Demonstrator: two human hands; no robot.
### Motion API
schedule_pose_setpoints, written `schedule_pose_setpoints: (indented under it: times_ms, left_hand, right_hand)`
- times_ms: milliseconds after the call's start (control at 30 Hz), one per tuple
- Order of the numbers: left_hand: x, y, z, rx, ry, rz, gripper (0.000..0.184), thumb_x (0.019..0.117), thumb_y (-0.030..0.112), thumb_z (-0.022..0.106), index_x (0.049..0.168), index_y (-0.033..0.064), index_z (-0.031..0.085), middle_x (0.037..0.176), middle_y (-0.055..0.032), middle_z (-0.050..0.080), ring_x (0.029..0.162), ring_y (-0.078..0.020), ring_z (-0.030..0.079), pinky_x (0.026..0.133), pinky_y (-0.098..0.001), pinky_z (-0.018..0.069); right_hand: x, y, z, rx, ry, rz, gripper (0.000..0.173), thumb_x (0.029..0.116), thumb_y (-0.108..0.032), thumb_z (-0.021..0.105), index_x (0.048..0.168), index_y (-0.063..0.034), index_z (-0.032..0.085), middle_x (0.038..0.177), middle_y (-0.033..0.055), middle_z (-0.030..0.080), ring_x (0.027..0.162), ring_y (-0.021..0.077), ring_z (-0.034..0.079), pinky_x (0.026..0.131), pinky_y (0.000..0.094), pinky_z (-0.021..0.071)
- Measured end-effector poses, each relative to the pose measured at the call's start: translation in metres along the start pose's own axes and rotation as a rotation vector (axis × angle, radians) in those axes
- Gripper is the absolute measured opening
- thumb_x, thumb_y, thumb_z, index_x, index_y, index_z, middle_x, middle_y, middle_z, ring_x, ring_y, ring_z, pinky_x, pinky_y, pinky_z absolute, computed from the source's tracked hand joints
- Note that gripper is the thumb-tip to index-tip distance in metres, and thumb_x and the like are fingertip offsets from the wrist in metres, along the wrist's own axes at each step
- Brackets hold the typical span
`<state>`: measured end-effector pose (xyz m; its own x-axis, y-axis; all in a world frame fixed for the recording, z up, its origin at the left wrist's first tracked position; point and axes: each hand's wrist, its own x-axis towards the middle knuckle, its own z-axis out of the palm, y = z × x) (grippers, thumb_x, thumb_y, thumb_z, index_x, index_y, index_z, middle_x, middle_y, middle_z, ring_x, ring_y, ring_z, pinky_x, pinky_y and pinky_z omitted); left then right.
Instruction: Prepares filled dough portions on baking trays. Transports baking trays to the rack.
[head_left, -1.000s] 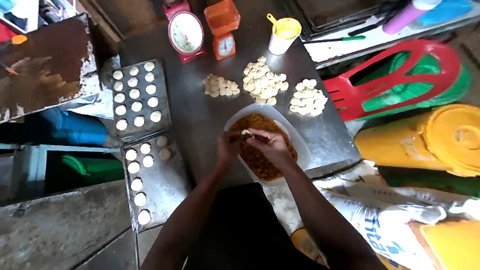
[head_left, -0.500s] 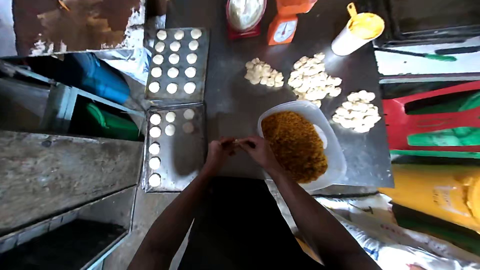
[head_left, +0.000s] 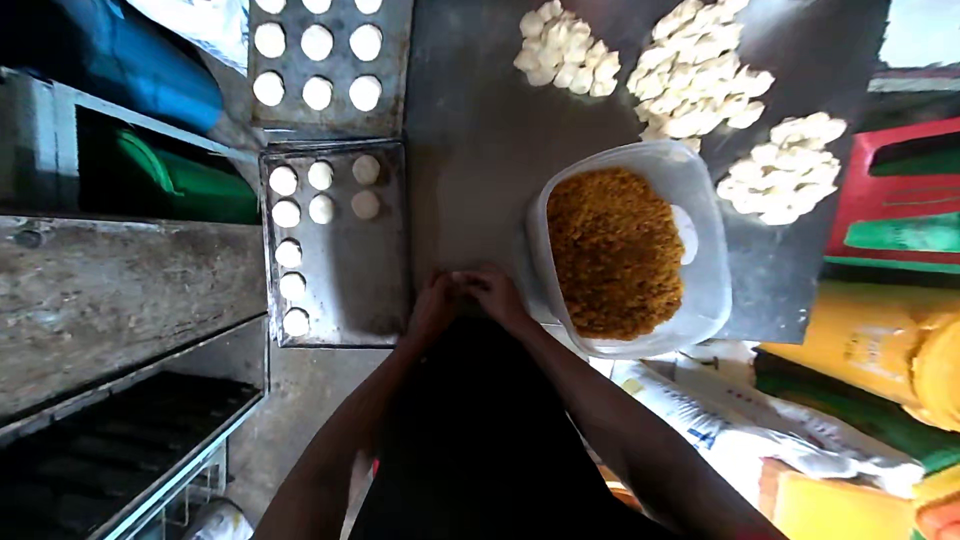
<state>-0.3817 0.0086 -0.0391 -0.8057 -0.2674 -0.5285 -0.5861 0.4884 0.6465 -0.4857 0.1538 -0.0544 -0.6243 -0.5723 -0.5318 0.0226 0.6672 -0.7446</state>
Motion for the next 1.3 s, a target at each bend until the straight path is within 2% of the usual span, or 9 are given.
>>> schedule_pose_setpoints:
  times_ms: [167,400,500,600,700,800,933,1100,1300]
  left_hand:
    - [0.012,-0.002,0.011,-0.082,0.073,-0.024,0.022,0.0991,0.018,0.066,0.117,0.0061,0.073,0.126,-0.0156,0.065,0.11,-0.0279,0.067,0.098,-0.0458,0.0563]
    - [0.007,0.007,-0.024,-0.132,-0.055,-0.024,0.033,0.0985,0.017,0.065,0.128,0.0021,0.067,0.128,-0.0195,0.066,0.119,-0.0321,0.065,0.107,-0.0483,0.0498]
    - [-0.042,-0.017,-0.061,-0.33,0.088,-0.039,0.041,0.1022,0.018,0.058,0.141,0.0062,0.058,0.13,-0.015,0.067,0.113,-0.0228,0.068,0.102,-0.0413,0.0551]
    - [-0.093,-0.068,-0.088,-0.32,0.346,-0.113,0.038,0.1061,0.025,0.053,0.138,0.0059,0.061,0.13,-0.0132,0.067,0.116,-0.0193,0.067,0.103,-0.0373,0.0539]
    - [-0.115,-0.122,-0.098,-0.069,0.491,-0.218,0.039,0.1032,0.023,0.055,0.138,0.0081,0.063,0.139,-0.0155,0.062,0.131,-0.0283,0.058,0.112,-0.0459,0.0458]
    - [-0.114,-0.159,-0.1,0.146,0.487,-0.174,0.05,0.1002,0.028,0.058,0.148,0.0115,0.055,0.156,-0.0153,0.047,0.148,-0.0343,0.039,0.121,-0.0514,0.0344]
    - [-0.112,-0.17,-0.097,0.221,0.412,-0.173,0.06,0.0963,0.033,0.063,0.152,0.0137,0.051,0.163,-0.0124,0.036,0.154,-0.0354,0.027,0.123,-0.054,0.0281]
    - [-0.109,-0.18,-0.094,0.229,0.368,-0.172,0.063,0.0946,0.03,0.064,0.154,0.0171,0.048,0.166,-0.0105,0.031,0.156,-0.0351,0.021,0.122,-0.0518,0.0304]
    - [-0.108,-0.163,-0.092,0.278,0.47,-0.119,0.059,0.0978,0.039,0.062,0.149,0.0118,0.054,0.158,-0.0178,0.043,0.15,-0.0388,0.034,0.12,-0.0544,0.035]
  right_hand:
    - [0.007,-0.001,0.006,-0.147,0.007,-0.092,0.018,0.0974,-0.009,0.066,0.112,-0.0079,0.077,0.114,0.0135,0.071,0.108,0.0263,0.068,0.098,0.0455,0.0557]
    - [0.016,-0.039,0.013,-0.556,-0.094,-0.128,0.045,0.0943,-0.014,0.069,0.138,-0.0091,0.06,0.141,0.0192,0.058,0.129,0.0376,0.058,0.106,0.0543,0.0501]
    - [0.007,-0.049,0.008,-0.571,-0.192,-0.057,0.043,0.0976,-0.035,0.068,0.132,-0.0087,0.066,0.132,0.018,0.064,0.121,0.0358,0.062,0.102,0.0566,0.0516]
    - [0.001,-0.093,0.013,-0.465,-0.267,-0.086,0.041,0.095,-0.033,0.072,0.125,-0.0043,0.068,0.124,0.0194,0.067,0.115,0.0343,0.064,0.101,0.0546,0.0524]
    - [0.009,-0.161,0.05,-0.334,-0.299,-0.267,0.035,0.1014,-0.018,0.06,0.133,-0.0049,0.061,0.124,0.0136,0.069,0.109,0.0225,0.068,0.096,0.0411,0.0567]
    - [0.059,-0.189,0.113,-0.329,-0.21,-0.605,0.031,0.101,-0.009,0.059,0.13,-0.0069,0.07,0.121,0.0131,0.073,0.109,0.0256,0.071,0.099,0.0454,0.0563]
    - [0.122,-0.18,0.184,-0.473,-0.04,-0.988,0.036,0.1057,-0.019,0.056,0.139,-0.0086,0.064,0.147,0.0116,0.059,0.138,0.0242,0.055,0.115,0.0418,0.0466]
    - [0.121,-0.165,0.204,-0.841,-0.125,-0.896,0.064,0.1105,-0.046,0.032,0.164,-0.0125,0.027,0.173,0.0072,0.017,0.16,0.0287,0.011,0.127,0.0565,0.0174]
    - [0.116,-0.207,0.148,-0.573,-0.425,-0.617,0.058,0.1004,-0.041,0.063,0.153,-0.0217,0.05,0.166,0.0067,0.036,0.153,0.0289,0.031,0.125,0.0528,0.0268]
